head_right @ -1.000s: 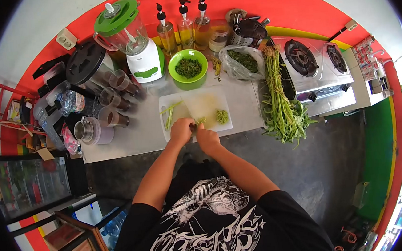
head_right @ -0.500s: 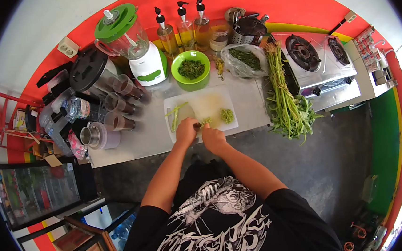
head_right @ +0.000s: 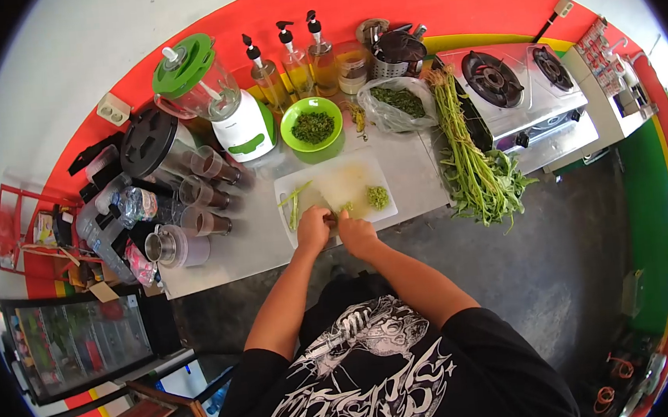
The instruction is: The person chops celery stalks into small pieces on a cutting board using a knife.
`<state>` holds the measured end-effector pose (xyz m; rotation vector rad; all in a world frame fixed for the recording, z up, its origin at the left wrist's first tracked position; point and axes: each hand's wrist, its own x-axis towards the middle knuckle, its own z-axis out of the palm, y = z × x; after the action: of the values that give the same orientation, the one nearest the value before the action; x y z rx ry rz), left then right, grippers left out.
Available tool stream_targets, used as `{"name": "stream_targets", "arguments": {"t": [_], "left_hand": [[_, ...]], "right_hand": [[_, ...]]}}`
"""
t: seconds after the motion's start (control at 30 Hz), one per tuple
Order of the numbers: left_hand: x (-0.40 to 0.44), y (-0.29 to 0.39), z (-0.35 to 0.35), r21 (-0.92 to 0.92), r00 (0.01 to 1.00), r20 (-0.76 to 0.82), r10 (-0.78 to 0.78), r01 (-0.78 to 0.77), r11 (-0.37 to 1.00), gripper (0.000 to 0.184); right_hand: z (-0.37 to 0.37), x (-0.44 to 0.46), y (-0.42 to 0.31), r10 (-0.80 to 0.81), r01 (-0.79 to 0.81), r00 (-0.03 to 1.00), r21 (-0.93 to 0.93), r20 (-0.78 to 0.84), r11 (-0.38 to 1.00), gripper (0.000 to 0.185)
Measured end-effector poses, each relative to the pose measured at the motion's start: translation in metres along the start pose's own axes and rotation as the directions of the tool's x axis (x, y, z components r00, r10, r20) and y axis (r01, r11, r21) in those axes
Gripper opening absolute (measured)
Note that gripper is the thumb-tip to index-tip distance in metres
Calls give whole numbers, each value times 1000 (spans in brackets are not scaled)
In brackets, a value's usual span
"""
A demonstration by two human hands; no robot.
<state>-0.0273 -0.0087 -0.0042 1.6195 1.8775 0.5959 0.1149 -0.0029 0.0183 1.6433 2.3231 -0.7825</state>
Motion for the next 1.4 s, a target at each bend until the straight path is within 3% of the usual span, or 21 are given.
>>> {"name": "stream_targets", "arguments": {"t": [0.1, 0.17, 0.27, 0.43, 0.67, 0.77, 0.83, 0.93, 1.17, 1.27, 1.4], "left_hand": [[-2, 2, -1, 18, 998, -23, 65, -65, 998, 7], [-5, 1, 4, 37, 986, -124, 110, -106, 994, 8], [-8, -1, 5, -82, 993, -98, 59, -67, 994, 9], [-7, 7, 5, -96, 998, -67, 2, -8, 995, 8], [10, 29, 20, -110, 999, -9, 49, -50, 993, 8], [6, 36, 23, -41, 999, 8, 46, -45, 998, 6], [4, 33, 27, 36, 987, -84, 135, -132, 991, 7], [3, 30, 31, 53, 982, -100, 159, -154, 987, 9], [-2, 31, 38, 45, 976, -174, 129, -123, 991, 12], [-4, 28, 42, -10, 980, -172, 102, -106, 994, 10], [-1, 27, 44, -90, 979, -189, 68, -87, 992, 13]], "right_hand": [[-7, 3, 2, -28, 28, 1000, 7, 1, 1000, 30], [-7, -10, 5, 10, -10, 1000, 24, 7, 1000, 25], [9, -13, 21, 27, -23, 999, 90, -38, 996, 24], [-3, -16, 48, 123, -115, 991, 141, -51, 983, 24], [-2, -21, 63, 133, -115, 986, 161, -105, 980, 27], [1, -23, 56, 56, -39, 992, 146, -109, 988, 26], [2, -23, 49, 45, -33, 994, 120, -95, 992, 25], [-3, -27, 40, 46, -41, 997, 72, -66, 997, 24], [0, -15, 34, 78, -78, 994, 10, -75, 997, 26], [-7, -10, 37, 24, -28, 997, -48, -75, 998, 26], [-3, -17, 29, 68, -69, 997, -41, -24, 997, 27]]}}
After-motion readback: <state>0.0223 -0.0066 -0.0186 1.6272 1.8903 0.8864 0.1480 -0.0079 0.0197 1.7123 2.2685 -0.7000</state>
